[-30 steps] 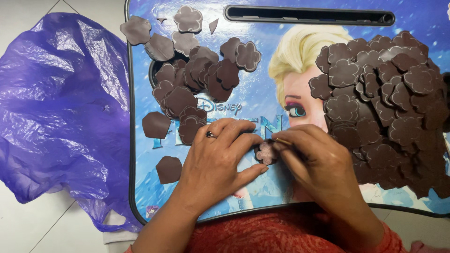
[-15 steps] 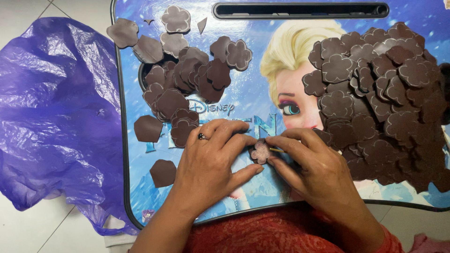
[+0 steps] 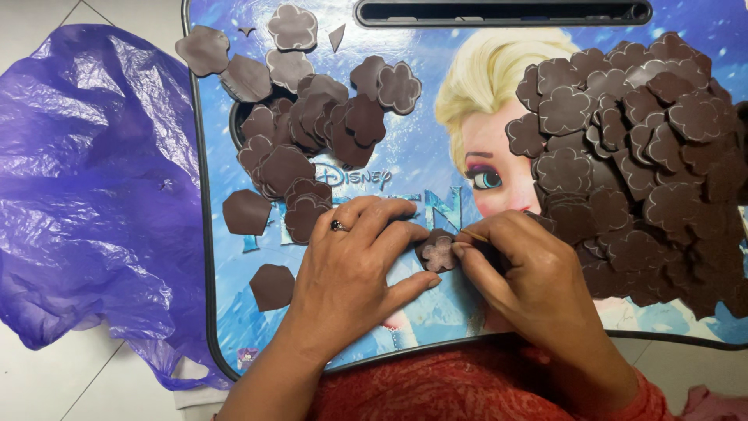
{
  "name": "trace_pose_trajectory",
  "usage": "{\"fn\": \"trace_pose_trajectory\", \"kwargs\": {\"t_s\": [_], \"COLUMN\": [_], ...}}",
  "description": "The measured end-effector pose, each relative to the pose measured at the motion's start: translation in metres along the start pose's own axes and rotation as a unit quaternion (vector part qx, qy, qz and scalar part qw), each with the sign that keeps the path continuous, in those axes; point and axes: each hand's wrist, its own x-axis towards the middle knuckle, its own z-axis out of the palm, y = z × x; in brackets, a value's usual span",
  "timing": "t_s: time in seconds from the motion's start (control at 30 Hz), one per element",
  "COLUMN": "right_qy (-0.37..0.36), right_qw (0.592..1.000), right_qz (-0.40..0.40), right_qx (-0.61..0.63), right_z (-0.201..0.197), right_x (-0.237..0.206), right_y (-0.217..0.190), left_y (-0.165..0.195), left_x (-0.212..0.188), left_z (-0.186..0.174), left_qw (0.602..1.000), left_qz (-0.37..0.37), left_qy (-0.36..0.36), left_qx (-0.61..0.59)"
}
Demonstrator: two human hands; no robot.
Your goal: The person uses a small pointed tool to trace and cut a flower-shaped pattern on a dark paper cutout. They repeatedly pick up, trace, and set down the cutout on a Frozen-themed tray.
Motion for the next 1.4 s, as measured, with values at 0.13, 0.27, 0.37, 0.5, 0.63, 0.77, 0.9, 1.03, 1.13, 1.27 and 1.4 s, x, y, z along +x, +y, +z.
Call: {"fn": "trace_pose_trajectory", "kwargs": {"t_s": [0.13,0.27,0.37,0.5,0.63,0.77,0.9,1.03,1.13,1.27,1.4], "right_qy": [0.014,0.019,0.021,0.027,0.033,0.027,0.021,0.012,0.004,-0.002,-0.008], "right_qw": [0.999,0.999,0.998,0.997,0.996,0.996,0.997,0.998,1.000,1.000,0.999], "right_qz": [-0.019,-0.021,-0.025,-0.026,-0.030,-0.020,-0.013,-0.016,-0.005,-0.003,0.033], "right_qx": [-0.031,-0.043,-0.051,-0.069,-0.075,-0.084,-0.077,-0.052,-0.007,0.000,0.015], "right_z": [0.006,0.010,0.011,0.013,0.013,0.014,0.013,0.006,-0.004,-0.006,0.000], "right_x": [0.003,0.005,0.006,0.006,0.006,0.006,0.005,0.003,0.000,-0.007,-0.011], "right_y": [0.001,0.002,0.002,0.000,-0.002,-0.004,-0.005,-0.004,-0.002,-0.002,0.001], "left_y": [-0.001,-0.002,-0.003,-0.005,-0.006,-0.005,-0.003,-0.002,-0.002,-0.002,0.000], "left_x": [0.000,0.001,0.001,-0.002,-0.003,-0.003,-0.001,0.001,0.002,0.002,0.003], "left_z": [0.000,0.000,0.000,-0.001,0.000,0.001,0.000,0.001,0.002,0.003,0.004], "left_qw": [1.000,1.000,1.000,0.999,0.999,0.999,0.999,0.999,0.999,0.999,0.999], "left_qz": [-0.003,-0.004,-0.005,-0.018,-0.033,-0.040,-0.033,-0.026,-0.025,-0.025,-0.025], "left_qy": [0.001,-0.002,0.000,-0.003,0.018,0.019,0.021,0.028,0.030,0.026,0.027], "left_qx": [-0.001,0.001,-0.002,-0.029,-0.024,-0.030,-0.027,-0.015,-0.010,-0.009,-0.008]}}
